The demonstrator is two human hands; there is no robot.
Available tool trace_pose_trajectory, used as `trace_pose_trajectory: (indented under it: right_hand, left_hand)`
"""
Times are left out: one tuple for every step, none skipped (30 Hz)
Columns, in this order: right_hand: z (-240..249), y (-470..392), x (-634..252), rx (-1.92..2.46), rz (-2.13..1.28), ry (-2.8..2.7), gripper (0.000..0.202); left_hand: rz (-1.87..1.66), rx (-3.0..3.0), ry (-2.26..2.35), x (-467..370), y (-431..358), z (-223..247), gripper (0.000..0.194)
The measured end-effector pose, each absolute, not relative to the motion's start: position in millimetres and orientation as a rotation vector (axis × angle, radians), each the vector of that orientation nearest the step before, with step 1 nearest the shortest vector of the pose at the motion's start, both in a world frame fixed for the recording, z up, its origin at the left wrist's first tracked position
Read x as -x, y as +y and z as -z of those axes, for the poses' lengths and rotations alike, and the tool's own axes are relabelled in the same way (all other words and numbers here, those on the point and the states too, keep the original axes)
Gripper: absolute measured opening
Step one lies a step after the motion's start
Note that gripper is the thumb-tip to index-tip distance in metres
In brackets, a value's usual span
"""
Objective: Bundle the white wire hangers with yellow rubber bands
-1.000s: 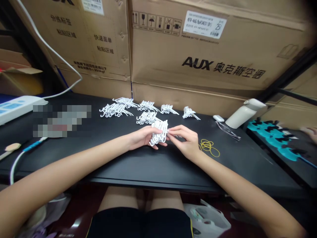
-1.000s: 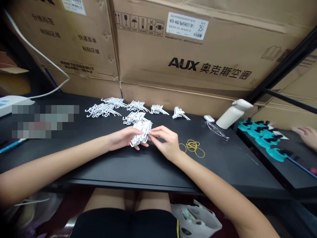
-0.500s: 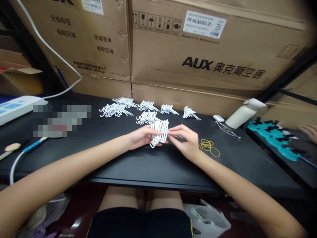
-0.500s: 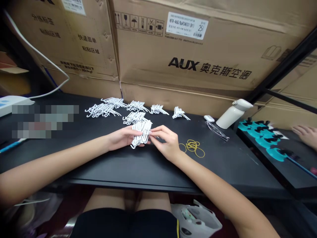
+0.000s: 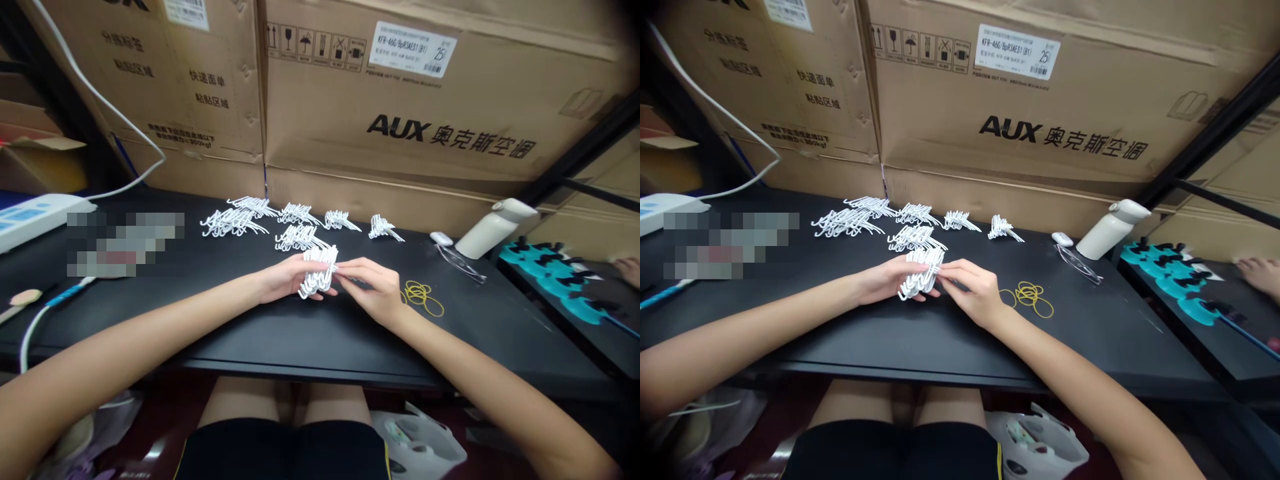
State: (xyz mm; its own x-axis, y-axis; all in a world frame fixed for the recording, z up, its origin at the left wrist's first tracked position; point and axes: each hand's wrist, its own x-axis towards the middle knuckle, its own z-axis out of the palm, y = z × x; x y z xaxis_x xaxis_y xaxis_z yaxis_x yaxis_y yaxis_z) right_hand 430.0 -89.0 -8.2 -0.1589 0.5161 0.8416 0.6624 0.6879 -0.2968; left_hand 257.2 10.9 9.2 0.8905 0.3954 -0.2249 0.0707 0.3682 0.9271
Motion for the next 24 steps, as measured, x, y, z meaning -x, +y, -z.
trace_pose_trajectory:
  right_hand:
    - [7.9,-89.1,-429.9,0.927,0.169,-1.827,0.021]
    - [7.7,-89.2,-429.8,0.923,0.171,-1.832,0.022]
    - [7.5,-89.3,-429.6,0.919,0.174,-1.835,0.022]
    - [7.4,-89.4,-429.3,0.917,0.180,-1.835,0.022]
    - [7.3,-89.6,-428.8,0.915,0.186,-1.835,0.021]
    - [7.1,-89.8,-428.1,0.913,0.191,-1.835,0.021]
    - [7.0,-90.2,-427.3,0.911,0.195,-1.838,0.020]
    - [6.8,-90.7,-426.5,0.908,0.197,-1.842,0.020]
    - [6.7,-91.2,-425.7,0.904,0.199,-1.847,0.020]
    - [6.5,-91.8,-425.0,0.901,0.203,-1.852,0.019]
    - [6.5,-92.3,-424.4,0.897,0.208,-1.857,0.019]
    - [6.5,-92.8,-424.1,0.896,0.215,-1.864,0.020]
    - [6.6,-93.2,-423.8,0.895,0.223,-1.869,0.020]
    - [6.8,-93.4,-423.7,0.895,0.231,-1.874,0.021]
    - [6.9,-93.6,-423.6,0.895,0.239,-1.877,0.021]
    - [7.0,-93.6,-423.5,0.894,0.246,-1.880,0.021]
    - [7.0,-93.6,-423.3,0.895,0.253,-1.882,0.021]
    - [6.8,-93.6,-423.1,0.895,0.258,-1.884,0.021]
    - [6.5,-93.5,-422.9,0.895,0.261,-1.885,0.021]
    - [6.1,-93.4,-422.7,0.894,0.260,-1.885,0.021]
    - [5.8,-93.4,-422.5,0.891,0.257,-1.885,0.021]
    - [5.5,-93.3,-422.5,0.889,0.250,-1.884,0.021]
    - [5.3,-93.2,-422.6,0.884,0.242,-1.884,0.021]
    - [5.4,-93.0,-422.8,0.878,0.232,-1.886,0.020]
  left_hand:
    - [-0.224,-1.198,0.465,-257.4,10.1,-9.4,0.037]
    - [-0.232,-1.206,0.480,-257.8,9.3,-9.6,0.037]
    - [-0.241,-1.213,0.496,-258.1,8.5,-9.7,0.038]
    - [-0.250,-1.218,0.513,-258.5,7.7,-9.7,0.038]
    - [-0.260,-1.223,0.528,-258.8,7.1,-9.6,0.038]
    - [-0.268,-1.231,0.539,-259.0,6.7,-9.4,0.039]
    - [-0.272,-1.239,0.547,-259.2,6.4,-9.0,0.038]
    - [-0.276,-1.248,0.551,-259.3,6.3,-8.6,0.038]
    - [-0.278,-1.256,0.552,-259.4,6.3,-8.1,0.036]
    - [-0.278,-1.261,0.549,-259.4,6.3,-7.7,0.035]
    - [-0.277,-1.263,0.543,-259.4,6.3,-7.5,0.034]
    - [-0.274,-1.262,0.535,-259.3,6.4,-7.3,0.032]
    - [-0.272,-1.260,0.527,-259.3,6.4,-7.3,0.031]
    - [-0.269,-1.259,0.519,-259.2,6.5,-7.3,0.031]
    - [-0.267,-1.259,0.515,-259.1,6.6,-7.4,0.031]
    - [-0.267,-1.261,0.513,-259.1,6.8,-7.5,0.032]
    - [-0.266,-1.263,0.510,-258.9,7.0,-7.5,0.033]
    - [-0.265,-1.265,0.507,-258.8,7.3,-7.5,0.034]
    - [-0.264,-1.266,0.503,-258.7,7.6,-7.4,0.035]
    - [-0.262,-1.266,0.499,-258.6,7.8,-7.3,0.035]
    - [-0.261,-1.265,0.496,-258.5,7.9,-7.1,0.036]
    - [-0.262,-1.263,0.496,-258.5,8.0,-6.9,0.036]
    - [-0.265,-1.261,0.497,-258.5,7.9,-6.8,0.036]
    - [-0.269,-1.259,0.499,-258.5,7.7,-6.7,0.036]
